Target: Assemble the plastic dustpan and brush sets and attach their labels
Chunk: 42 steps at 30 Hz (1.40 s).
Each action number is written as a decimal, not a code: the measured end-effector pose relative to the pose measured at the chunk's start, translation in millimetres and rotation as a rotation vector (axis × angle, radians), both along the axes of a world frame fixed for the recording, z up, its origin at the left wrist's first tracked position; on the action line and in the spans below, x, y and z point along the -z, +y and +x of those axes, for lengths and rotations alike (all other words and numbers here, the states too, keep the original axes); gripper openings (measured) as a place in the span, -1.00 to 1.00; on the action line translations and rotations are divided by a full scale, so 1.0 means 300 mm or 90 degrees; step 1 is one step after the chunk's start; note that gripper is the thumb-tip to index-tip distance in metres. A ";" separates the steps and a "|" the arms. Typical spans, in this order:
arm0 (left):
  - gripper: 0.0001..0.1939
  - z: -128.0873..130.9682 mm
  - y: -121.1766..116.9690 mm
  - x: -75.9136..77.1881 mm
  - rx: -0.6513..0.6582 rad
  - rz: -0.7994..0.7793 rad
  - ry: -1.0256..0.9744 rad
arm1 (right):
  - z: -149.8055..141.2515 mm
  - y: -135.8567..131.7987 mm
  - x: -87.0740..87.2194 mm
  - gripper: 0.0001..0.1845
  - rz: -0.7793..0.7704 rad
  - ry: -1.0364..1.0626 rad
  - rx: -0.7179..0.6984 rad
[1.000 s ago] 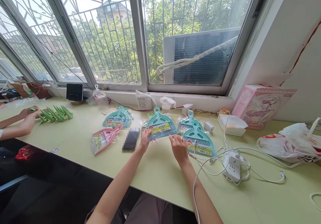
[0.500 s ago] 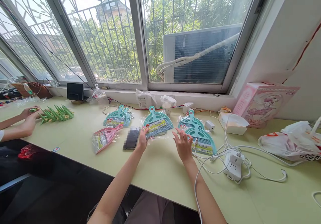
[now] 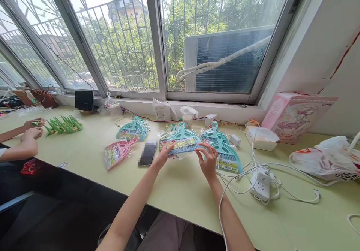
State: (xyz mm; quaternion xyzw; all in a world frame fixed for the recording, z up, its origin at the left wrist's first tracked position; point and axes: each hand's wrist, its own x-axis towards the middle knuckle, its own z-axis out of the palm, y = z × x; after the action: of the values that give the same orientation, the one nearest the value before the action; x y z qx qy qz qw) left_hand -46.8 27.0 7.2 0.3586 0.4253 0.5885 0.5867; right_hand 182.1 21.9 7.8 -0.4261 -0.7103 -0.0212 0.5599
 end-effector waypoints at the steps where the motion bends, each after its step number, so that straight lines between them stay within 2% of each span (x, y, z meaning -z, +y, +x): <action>1: -0.53 0.000 -0.004 -0.001 0.031 0.000 0.026 | 0.001 0.002 0.001 -0.75 -0.009 0.017 -0.017; 5: -0.56 -0.007 -0.023 -0.013 0.134 0.027 0.104 | 0.000 0.006 0.014 -0.75 -0.061 0.042 -0.068; 10: -0.50 -0.017 -0.039 -0.019 0.231 0.013 0.107 | 0.001 -0.003 0.027 -0.74 -0.071 0.008 0.022; 12: -0.49 -0.017 -0.038 -0.015 0.241 0.012 0.106 | 0.006 0.000 0.027 -0.72 -0.044 0.002 0.053; 15: -0.43 -0.015 -0.033 -0.003 0.236 0.013 0.110 | 0.014 0.014 0.031 -0.72 -0.019 0.008 0.045; 19: -0.25 -0.012 -0.033 0.006 0.248 0.015 0.121 | 0.016 0.031 0.047 -0.72 -0.031 0.023 0.056; 24: -0.15 -0.009 -0.047 -0.010 0.273 0.066 0.142 | 0.014 0.037 0.051 -0.67 -0.043 0.063 0.095; 28: -0.10 0.001 -0.059 -0.029 0.281 0.090 0.152 | 0.022 0.049 0.048 -0.64 -0.091 0.178 0.030; 35: -0.11 0.007 -0.066 -0.045 0.294 0.106 0.186 | 0.016 0.065 0.069 -0.57 -0.263 0.356 -0.052; 42: -0.09 -0.005 -0.064 -0.042 0.286 0.118 0.205 | 0.022 0.066 0.054 -0.41 -0.368 0.385 -0.156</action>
State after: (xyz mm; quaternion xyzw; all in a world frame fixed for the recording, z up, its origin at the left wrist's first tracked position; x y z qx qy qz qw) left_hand -48.1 7.8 19.8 0.5847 0.3671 0.4155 0.5922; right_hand 188.7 41.7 -8.5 -0.4649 -0.5364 0.3707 0.5990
